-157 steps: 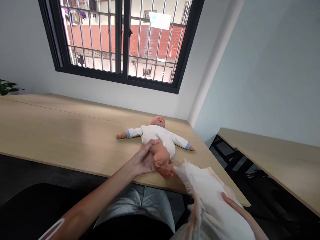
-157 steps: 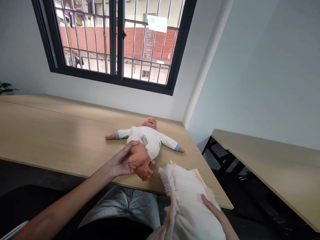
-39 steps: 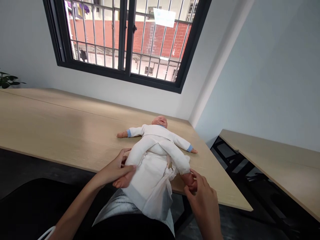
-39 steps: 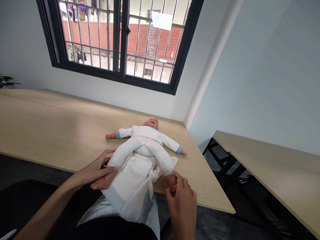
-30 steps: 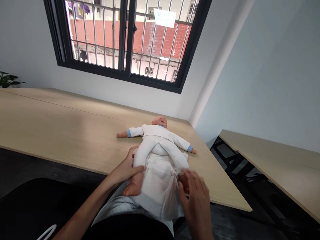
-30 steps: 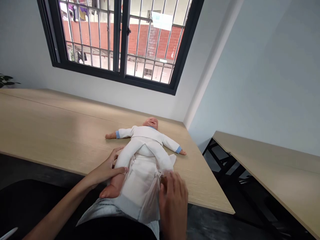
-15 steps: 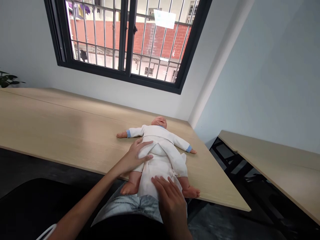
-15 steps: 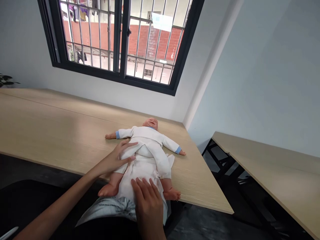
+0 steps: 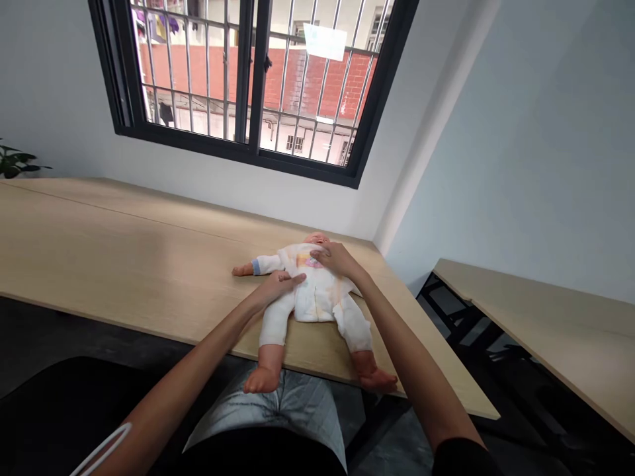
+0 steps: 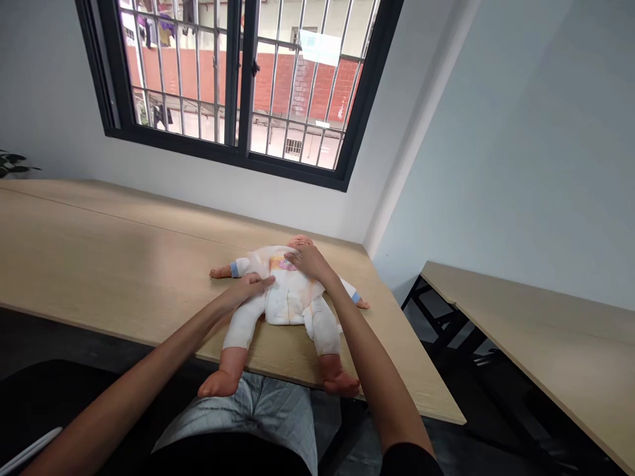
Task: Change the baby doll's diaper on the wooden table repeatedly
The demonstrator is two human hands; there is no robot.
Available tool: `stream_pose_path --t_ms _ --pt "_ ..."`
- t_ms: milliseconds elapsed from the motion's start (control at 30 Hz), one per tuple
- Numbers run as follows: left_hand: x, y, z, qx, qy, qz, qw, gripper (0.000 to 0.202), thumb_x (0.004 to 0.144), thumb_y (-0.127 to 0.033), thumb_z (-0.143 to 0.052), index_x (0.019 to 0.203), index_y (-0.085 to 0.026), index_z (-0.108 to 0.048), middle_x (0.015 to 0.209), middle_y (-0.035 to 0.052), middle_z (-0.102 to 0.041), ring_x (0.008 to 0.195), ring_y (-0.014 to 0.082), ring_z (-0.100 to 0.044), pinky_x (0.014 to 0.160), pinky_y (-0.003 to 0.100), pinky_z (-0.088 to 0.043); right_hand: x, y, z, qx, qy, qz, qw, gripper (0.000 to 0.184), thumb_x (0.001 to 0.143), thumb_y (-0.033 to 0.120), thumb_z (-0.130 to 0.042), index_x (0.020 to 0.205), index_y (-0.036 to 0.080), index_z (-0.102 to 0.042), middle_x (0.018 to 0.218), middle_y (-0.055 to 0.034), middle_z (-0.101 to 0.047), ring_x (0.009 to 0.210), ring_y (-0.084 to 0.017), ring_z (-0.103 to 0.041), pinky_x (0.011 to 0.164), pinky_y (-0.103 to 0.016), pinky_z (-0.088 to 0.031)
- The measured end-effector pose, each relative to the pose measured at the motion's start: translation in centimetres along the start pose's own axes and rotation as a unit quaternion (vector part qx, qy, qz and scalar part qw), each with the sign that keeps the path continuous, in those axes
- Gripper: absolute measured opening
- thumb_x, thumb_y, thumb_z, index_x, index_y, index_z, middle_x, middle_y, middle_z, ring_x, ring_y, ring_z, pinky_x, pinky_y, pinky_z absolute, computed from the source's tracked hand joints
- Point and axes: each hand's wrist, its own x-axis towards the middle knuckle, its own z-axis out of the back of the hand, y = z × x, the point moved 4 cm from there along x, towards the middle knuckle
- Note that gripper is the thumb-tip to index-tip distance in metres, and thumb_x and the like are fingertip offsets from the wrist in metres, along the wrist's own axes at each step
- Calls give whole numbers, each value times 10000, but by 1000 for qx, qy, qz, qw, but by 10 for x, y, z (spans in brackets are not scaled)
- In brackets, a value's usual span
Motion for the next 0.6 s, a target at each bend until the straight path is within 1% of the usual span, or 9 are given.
stream_pose_path --t_ms 67,100,133,200,300,367,433,500,600 --pt "10 -1 1 51 15 -12 999 223 637 -275 -777 703 -85 -680 670 28 -677 630 151 -581 569 214 -421 8 -26 -19 40 11 -46 998 257 835 359 -549 793 129 -654 895 -51 -647 843 -159 -525 771 -257 -374" --pt "15 -2 2 59 8 -19 998 209 617 -251 -789 696 -94 -674 678 37 -680 624 151 -573 560 217 -418 9 -37 -27 57 10 -72 996 274 814 380 -572 768 121 -651 842 -49 -640 803 -153 -519 741 -253 -374" --pt "20 -2 3 63 -1 -25 998 202 607 -237 -793 696 -106 -668 687 46 -682 631 157 -572 561 225 -421 8 -47 -34 73 0 -95 993 286 796 394 -588 766 118 -653 796 -43 -630 766 -146 -511 714 -249 -371" --pt "29 -4 6 68 -19 -45 997 200 624 -238 -779 741 -125 -662 710 56 -683 665 172 -577 584 243 -434 3 -63 -39 98 -47 -127 986 293 772 398 -607 812 113 -663 753 -36 -616 723 -133 -501 689 -244 -369" --pt "43 -3 13 79 -43 -75 993 215 644 -240 -752 800 -141 -641 718 48 -669 689 177 -574 607 254 -433 -9 -77 -33 124 -121 -141 975 316 742 378 -623 902 108 -663 808 -52 -627 746 -128 -519 723 -246 -392" --pt "54 1 20 92 -59 -91 990 208 649 -251 -735 778 -144 -612 706 41 -651 673 170 -558 598 255 -417 -20 -81 -28 153 -139 -147 967 350 745 408 -611 910 102 -656 833 -67 -635 760 -132 -533 736 -252 -405" --pt "63 7 29 112 -76 -105 985 208 645 -262 -729 686 -154 -556 632 13 -595 603 143 -507 565 249 -379 -34 -84 -24 184 -143 -157 960 402 755 458 -594 932 102 -647 880 -83 -644 786 -141 -548 748 -260 -415" --pt "70 11 37 138 -91 -119 979 273 642 -274 -728 593 -171 -480 549 -25 -503 534 109 -426 532 240 -327 -49 -87 -22 203 -140 -185 951 490 745 501 -605 1034 106 -623 997 -107 -637 859 -157 -563 784 -271 -427" --pt "73 13 48 182 -122 -145 965 312 658 -291 -718 562 -178 -443 526 -40 -446 521 94 -382 528 236 -291 -66 -92 -24 229 -105 -234 939 645 692 525 -667 1179 115 -566 1131 -135 -600 948 -187 -569 824 -295 -447"
